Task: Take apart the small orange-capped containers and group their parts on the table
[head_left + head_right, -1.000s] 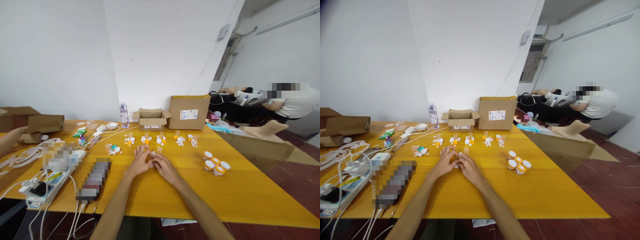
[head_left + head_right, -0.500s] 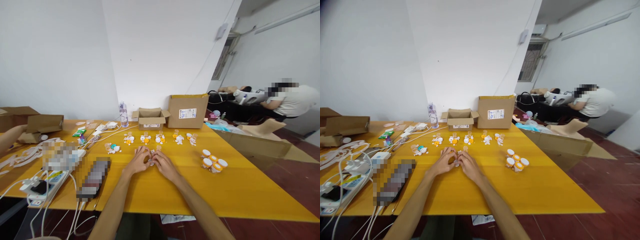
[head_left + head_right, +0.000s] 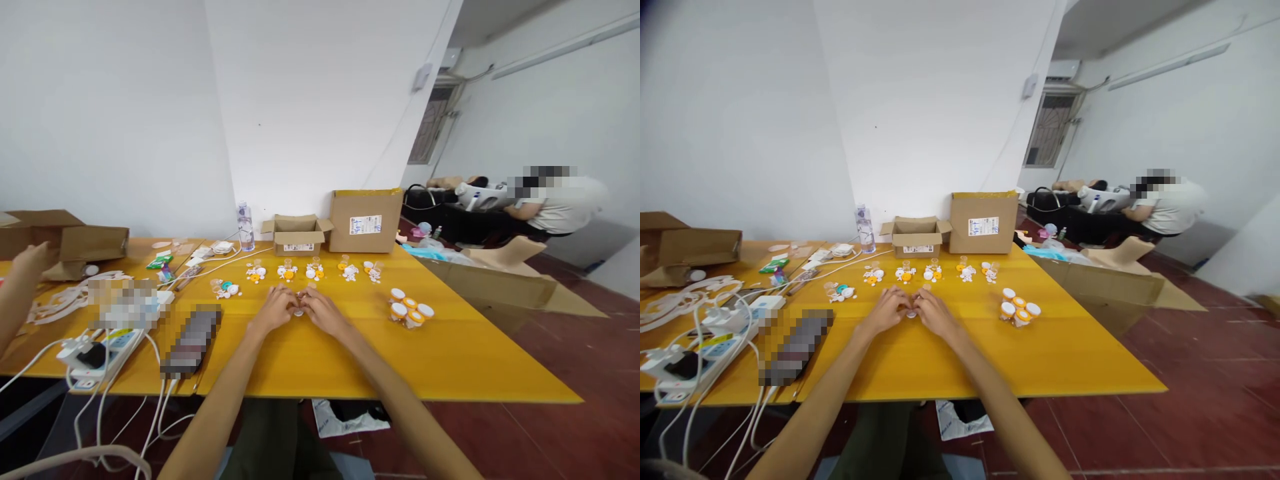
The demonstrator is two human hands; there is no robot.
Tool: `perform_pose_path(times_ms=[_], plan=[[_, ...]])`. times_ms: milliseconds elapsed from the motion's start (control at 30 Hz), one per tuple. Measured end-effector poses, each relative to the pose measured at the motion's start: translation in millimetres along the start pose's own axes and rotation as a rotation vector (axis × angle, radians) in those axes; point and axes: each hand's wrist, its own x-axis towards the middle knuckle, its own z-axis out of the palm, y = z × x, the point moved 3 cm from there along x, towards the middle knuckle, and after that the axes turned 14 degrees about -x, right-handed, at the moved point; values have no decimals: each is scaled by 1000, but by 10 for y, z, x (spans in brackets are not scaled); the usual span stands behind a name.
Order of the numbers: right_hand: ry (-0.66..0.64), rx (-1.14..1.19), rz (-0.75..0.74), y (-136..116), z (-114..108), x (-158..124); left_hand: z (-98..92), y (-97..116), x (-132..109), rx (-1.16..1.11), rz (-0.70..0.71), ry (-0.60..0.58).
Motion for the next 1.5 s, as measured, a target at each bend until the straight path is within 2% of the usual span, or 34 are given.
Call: perform_pose_path(times_ms=[167, 300, 500, 833, 1000, 1100, 1333, 1500], plan=[[-89, -63, -22, 2, -18, 114, -56, 82, 37, 94, 1, -19], [-138, -126, -24, -29, -9, 191, -80, 143, 89, 218, -24, -104], [-190, -198, -2, -101, -9, 257, -114, 121, 104, 254, -38, -92], [-35, -36, 90, -157, 11, 163, -173, 21, 19, 181, -102, -63], [70, 4, 244, -25, -13, 108, -182, -45, -7, 95, -113, -5], [81, -28, 303, 68, -3, 46, -180, -34, -28, 54, -92, 20], [144, -62, 317, 84, 51, -115, -185, 50, 54, 22, -55, 93], [134, -82, 291, 9, 22, -145, -82, 31, 177, 39, -79, 122]])
